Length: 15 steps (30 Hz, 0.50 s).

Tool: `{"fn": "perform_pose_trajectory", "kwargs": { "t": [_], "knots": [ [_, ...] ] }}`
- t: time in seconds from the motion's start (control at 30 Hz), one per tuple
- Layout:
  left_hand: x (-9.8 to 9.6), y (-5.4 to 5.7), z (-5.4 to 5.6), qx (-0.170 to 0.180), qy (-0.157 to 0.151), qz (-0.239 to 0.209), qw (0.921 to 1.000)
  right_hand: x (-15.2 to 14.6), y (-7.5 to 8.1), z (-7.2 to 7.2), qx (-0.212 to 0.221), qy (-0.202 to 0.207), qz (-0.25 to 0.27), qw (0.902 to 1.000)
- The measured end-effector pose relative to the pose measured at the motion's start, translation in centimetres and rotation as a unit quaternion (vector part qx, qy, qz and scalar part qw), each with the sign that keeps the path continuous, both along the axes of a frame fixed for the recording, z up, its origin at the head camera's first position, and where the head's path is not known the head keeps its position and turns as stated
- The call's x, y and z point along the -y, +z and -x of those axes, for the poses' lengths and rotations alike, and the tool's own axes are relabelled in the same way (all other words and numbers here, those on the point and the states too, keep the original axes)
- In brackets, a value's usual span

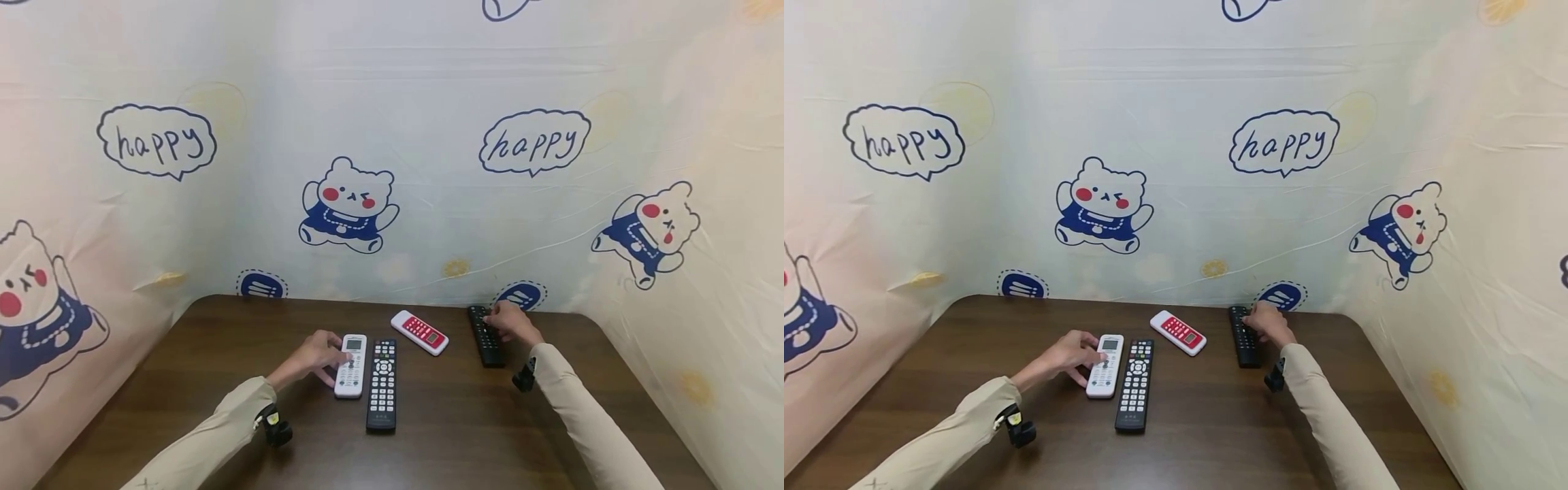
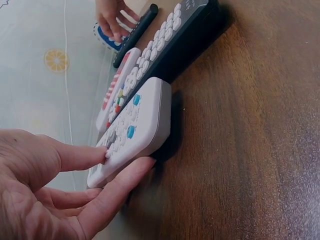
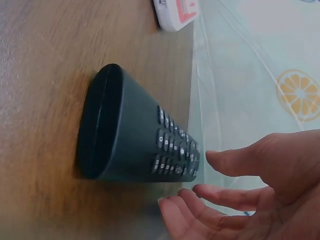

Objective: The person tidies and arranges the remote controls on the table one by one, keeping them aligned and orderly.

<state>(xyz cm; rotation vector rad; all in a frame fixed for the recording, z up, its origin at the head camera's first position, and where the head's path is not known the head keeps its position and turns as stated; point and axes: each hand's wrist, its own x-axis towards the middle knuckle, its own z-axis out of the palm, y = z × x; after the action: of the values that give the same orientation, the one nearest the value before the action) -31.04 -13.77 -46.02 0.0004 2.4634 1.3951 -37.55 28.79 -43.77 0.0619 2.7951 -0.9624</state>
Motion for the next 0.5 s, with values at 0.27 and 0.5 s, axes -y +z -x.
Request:
{"fn": "perform_pose_trajectory", "kwargs": {
  "t": [0.27, 0.5],
  "knots": [
    [0.1, 0.2, 0.0, -0.003, -0.011, 0.001, 0.9999, 1.3, 0.9, -0.3, -0.035, 0.010, -0.005, 0.9993],
    [0.2, 0.1, -0.2, -0.004, -0.006, 0.009, 0.9999, 3.0, 1.0, -0.3, -0.042, 0.031, 0.004, 0.9986]
  ]
}}
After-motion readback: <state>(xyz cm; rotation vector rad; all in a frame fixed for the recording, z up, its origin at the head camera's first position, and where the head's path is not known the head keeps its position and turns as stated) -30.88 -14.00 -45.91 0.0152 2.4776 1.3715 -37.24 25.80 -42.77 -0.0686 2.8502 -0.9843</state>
